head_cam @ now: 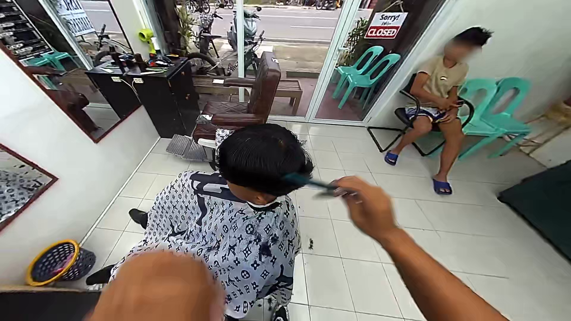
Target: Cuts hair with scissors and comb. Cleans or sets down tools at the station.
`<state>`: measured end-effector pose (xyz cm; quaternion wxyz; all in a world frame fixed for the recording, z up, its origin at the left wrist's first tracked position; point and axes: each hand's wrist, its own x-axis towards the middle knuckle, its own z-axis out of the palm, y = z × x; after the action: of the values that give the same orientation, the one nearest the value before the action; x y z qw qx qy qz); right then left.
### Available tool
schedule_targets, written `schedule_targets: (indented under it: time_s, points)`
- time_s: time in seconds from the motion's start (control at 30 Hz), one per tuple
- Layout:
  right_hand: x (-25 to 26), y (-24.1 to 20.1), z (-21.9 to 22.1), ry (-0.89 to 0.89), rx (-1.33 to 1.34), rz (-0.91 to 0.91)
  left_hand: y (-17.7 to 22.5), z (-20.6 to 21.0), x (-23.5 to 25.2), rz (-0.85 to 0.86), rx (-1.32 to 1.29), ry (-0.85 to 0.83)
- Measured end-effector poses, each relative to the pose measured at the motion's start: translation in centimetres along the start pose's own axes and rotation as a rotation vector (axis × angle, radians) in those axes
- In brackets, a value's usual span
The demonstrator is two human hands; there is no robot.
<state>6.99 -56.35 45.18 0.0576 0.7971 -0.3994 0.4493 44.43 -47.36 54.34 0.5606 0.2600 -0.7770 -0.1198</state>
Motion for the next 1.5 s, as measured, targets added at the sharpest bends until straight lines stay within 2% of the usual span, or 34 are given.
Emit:
schedule_targets:
  time_s: [0.03,0.07,0.1,0.2,0.27,0.37,0.43,0.5,0.53,0.6,0.67,0.7,0.77,0.87,0.97,1.03,1.07,1.13,1.17,1.23,1.33,1.43,1.5]
  points:
    - [1.1,0.2,-1.8,0.063,0.025,0.103,-4.8,0.6,0.9,0.047,0.148,0.103]
    - [2.6,0.2,-3.3,0.120,0.044,0.196,-10.2,1.3,2.5,0.068,0.169,0.166]
    - [4.2,0.1,-4.5,0.157,0.051,0.277,-15.0,1.8,3.7,-0.017,0.124,0.137]
    - [9.9,-0.7,-5.9,0.160,-0.065,0.390,-24.6,3.0,5.4,-0.465,-0.068,-0.179]
    - [13.9,-1.7,-5.1,0.088,-0.172,0.372,-27.1,3.9,5.9,-0.526,-0.121,-0.272]
    - [19.6,-4.3,-1.3,-0.092,-0.303,0.219,-27.2,4.4,6.2,-0.394,-0.131,-0.254]
    - [22.5,-5.6,2.1,-0.268,-0.370,0.146,-26.5,4.2,5.9,-0.262,-0.116,-0.203]
    - [24.3,-6.6,5.6,-0.458,-0.424,0.115,-26.1,3.6,5.1,-0.225,-0.209,-0.130]
    - [25.0,-7.5,6.9,-0.566,-0.462,0.140,-26.1,3.3,4.2,-0.254,-0.303,-0.090]
    - [26.3,-10.3,8.7,-0.842,-0.525,0.300,-27.0,2.9,1.8,-0.362,-0.539,0.036]
    - [25.5,-9.0,9.2,-0.890,-0.478,0.162,-29.5,3.2,-0.7,-0.502,-0.682,0.170]
    - [25.3,-8.8,9.0,-0.922,-0.447,0.130,-30.7,3.5,-1.8,-0.566,-0.689,0.179]
    - [25.3,-9.4,8.5,-0.977,-0.390,0.172,-31.7,4.3,-2.9,-0.593,-0.642,0.050]
    - [25.3,-9.8,8.4,-0.948,-0.185,0.298,-28.9,5.7,-0.6,-0.403,-0.681,-0.181]
    - [24.6,-8.9,8.2,-0.718,0.003,0.245,-23.7,6.5,4.2,-0.327,-0.615,-0.275]
    - [24.6,-7.2,7.4,-0.542,-0.085,0.146,-22.8,6.9,6.4,-0.110,-0.406,-0.286]
    - [24.6,-6.2,6.9,-0.498,-0.144,0.128,-22.9,7.1,7.1,0.010,-0.331,-0.233]
    - [23.9,-4.5,6.0,-0.560,-0.157,0.156,-23.4,6.7,8.3,0.149,-0.296,-0.150]
    - [23.4,-4.0,5.7,-0.630,-0.115,0.179,-23.6,6.4,8.9,0.141,-0.311,-0.143]
    - [22.7,-3.8,5.5,-0.747,0.014,0.281,-23.9,6.0,10.3,-0.007,-0.429,-0.174]
    - [22.5,-3.8,5.2,-0.735,0.243,0.537,-24.8,5.9,11.5,-0.247,-0.734,-0.092]
    - [22.1,-3.1,5.1,-0.683,0.404,0.703,-27.9,5.6,8.9,-0.266,-0.908,0.037]
    - [22.0,-3.1,4.9,-0.651,0.436,0.734,-29.0,5.8,6.3,-0.258,-0.821,-0.060]
